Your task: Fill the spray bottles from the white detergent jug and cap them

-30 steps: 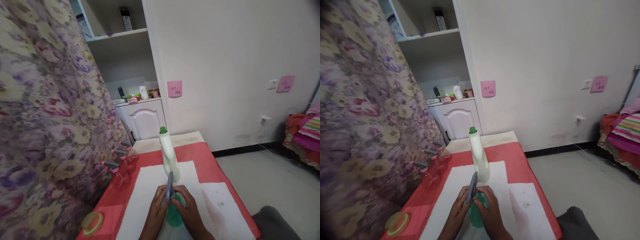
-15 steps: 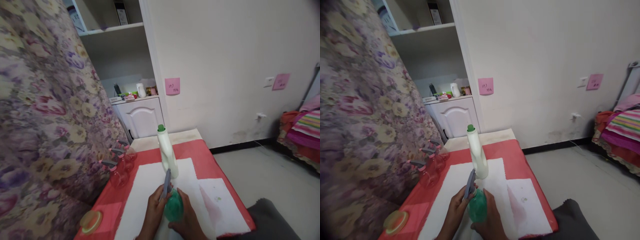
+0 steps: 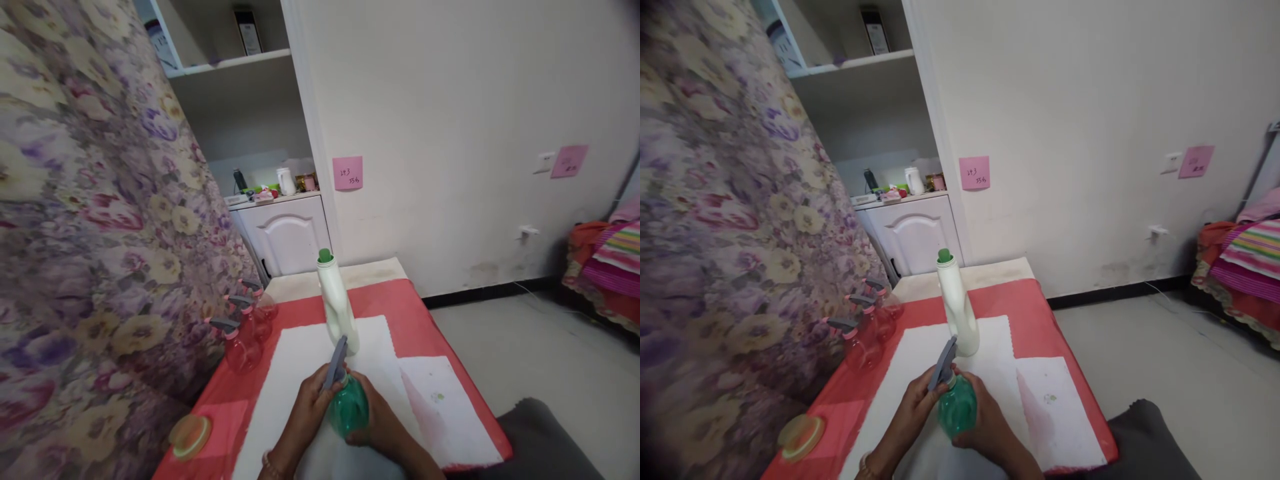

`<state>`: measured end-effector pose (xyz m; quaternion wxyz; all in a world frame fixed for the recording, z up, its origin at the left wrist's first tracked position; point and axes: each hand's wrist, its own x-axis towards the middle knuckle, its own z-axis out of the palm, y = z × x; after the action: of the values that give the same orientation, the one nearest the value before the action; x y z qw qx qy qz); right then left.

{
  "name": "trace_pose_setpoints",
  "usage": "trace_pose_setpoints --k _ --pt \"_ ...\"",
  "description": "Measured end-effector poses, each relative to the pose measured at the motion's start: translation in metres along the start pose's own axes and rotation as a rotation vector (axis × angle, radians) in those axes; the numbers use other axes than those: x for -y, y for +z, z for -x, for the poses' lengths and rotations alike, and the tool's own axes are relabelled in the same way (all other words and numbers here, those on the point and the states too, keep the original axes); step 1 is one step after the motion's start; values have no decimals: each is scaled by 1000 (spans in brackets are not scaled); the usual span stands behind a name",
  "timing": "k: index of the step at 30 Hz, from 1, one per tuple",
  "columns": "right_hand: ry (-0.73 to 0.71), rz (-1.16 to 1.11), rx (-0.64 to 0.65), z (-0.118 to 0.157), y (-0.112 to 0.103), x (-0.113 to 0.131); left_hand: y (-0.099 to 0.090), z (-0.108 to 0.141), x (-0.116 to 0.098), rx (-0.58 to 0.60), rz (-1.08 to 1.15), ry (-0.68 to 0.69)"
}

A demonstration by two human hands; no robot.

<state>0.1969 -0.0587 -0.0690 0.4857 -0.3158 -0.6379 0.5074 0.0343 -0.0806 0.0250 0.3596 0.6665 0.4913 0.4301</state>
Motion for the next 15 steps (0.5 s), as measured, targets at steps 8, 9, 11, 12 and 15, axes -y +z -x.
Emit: trace_pose_setpoints --k 8,9,11,12,15 --pt "-132 -59 -63 4 1 12 3 3 2 -20 -23 -2" --pt "-158 -37 -104 4 1 20 4 4 3 -25 -24 -4" --pt "-181 30 -178 4 1 35 6 6 4 -37 -26 -3" --pt "-184 62 -205 3 1 41 6 6 5 -45 -28 1" --pt "-183 108 -214 -1 3 52 9 7 6 -59 -39 22"
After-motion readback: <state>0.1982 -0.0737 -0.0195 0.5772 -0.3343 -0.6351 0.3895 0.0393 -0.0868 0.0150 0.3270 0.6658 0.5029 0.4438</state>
